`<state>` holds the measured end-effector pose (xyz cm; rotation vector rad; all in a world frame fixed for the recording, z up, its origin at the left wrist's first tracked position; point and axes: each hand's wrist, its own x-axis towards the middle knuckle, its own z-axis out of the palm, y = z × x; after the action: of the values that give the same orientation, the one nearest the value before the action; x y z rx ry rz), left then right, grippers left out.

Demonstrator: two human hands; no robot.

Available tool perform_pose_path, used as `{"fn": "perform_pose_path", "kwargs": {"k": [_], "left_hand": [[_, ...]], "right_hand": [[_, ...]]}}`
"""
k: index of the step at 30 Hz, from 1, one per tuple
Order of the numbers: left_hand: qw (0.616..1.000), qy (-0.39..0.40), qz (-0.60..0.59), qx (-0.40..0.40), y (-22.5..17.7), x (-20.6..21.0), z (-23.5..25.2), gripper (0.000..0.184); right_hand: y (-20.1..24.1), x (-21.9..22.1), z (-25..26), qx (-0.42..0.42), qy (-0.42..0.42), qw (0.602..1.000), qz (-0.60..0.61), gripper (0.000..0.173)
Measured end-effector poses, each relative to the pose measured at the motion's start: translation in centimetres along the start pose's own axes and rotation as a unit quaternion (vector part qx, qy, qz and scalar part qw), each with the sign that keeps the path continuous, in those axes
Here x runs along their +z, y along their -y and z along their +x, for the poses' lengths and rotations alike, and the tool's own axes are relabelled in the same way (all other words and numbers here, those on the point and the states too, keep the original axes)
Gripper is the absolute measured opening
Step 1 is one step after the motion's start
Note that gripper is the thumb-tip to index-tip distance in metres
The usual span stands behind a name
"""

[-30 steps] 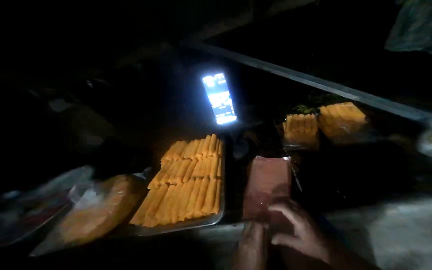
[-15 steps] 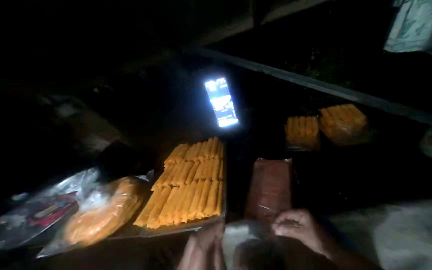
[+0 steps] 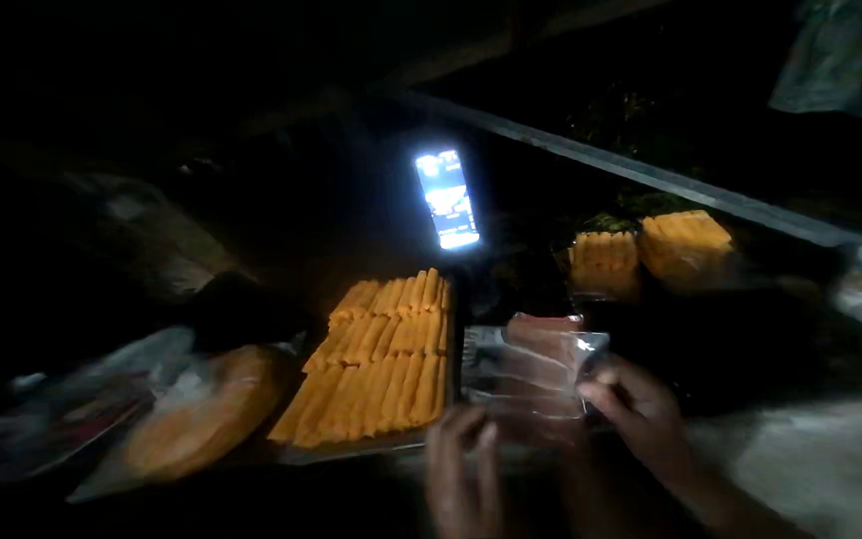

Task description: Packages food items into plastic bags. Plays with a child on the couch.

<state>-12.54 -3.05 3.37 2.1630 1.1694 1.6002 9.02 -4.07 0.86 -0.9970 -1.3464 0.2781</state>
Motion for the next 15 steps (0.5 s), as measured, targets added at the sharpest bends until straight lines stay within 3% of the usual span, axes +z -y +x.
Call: {"fn": "perform_pose_path", "kwargs": {"k": [2, 4, 7, 11, 13, 15], "left_hand": [[0.986, 0.093, -0.124, -0.056, -1.2, 1.0, -0.1, 0.045], [0.972, 0.128, -0.183, -0.076, -1.3, 2.2, 0.2, 0.052], [0.971, 0.105, -0.199, -0.087, -0.2, 3.3, 0.4, 0.017], [0.993, 0.070, -0.060, -0.078, 1.5, 3.1, -0.5, 0.007], [0.995, 0.060, 0.068, -0.028, 1.6, 3.3, -0.9, 0.012], [0.987, 0.054, 0.142, 0.049, 1.0, 4.1, -0.5, 0.020]], "right_hand": [[0.7, 0.7, 0.1, -0.058, 0.044, 0.996, -0.052, 0.021], [1.3, 1.7, -0.3, -0.083, 0.103, 0.987, -0.089, 0.017], [0.8, 2.6, -1.0, -0.041, 0.131, 0.988, -0.077, 0.022], [0.2, 1.2, -0.4, 0.074, 0.107, 0.984, -0.122, 0.028], [0.0, 0.9, 0.0, 0.057, 0.116, 0.977, -0.172, 0.022], [0.1, 1.1, 0.4, -0.016, 0.137, 0.973, -0.187, 0.017]]}}
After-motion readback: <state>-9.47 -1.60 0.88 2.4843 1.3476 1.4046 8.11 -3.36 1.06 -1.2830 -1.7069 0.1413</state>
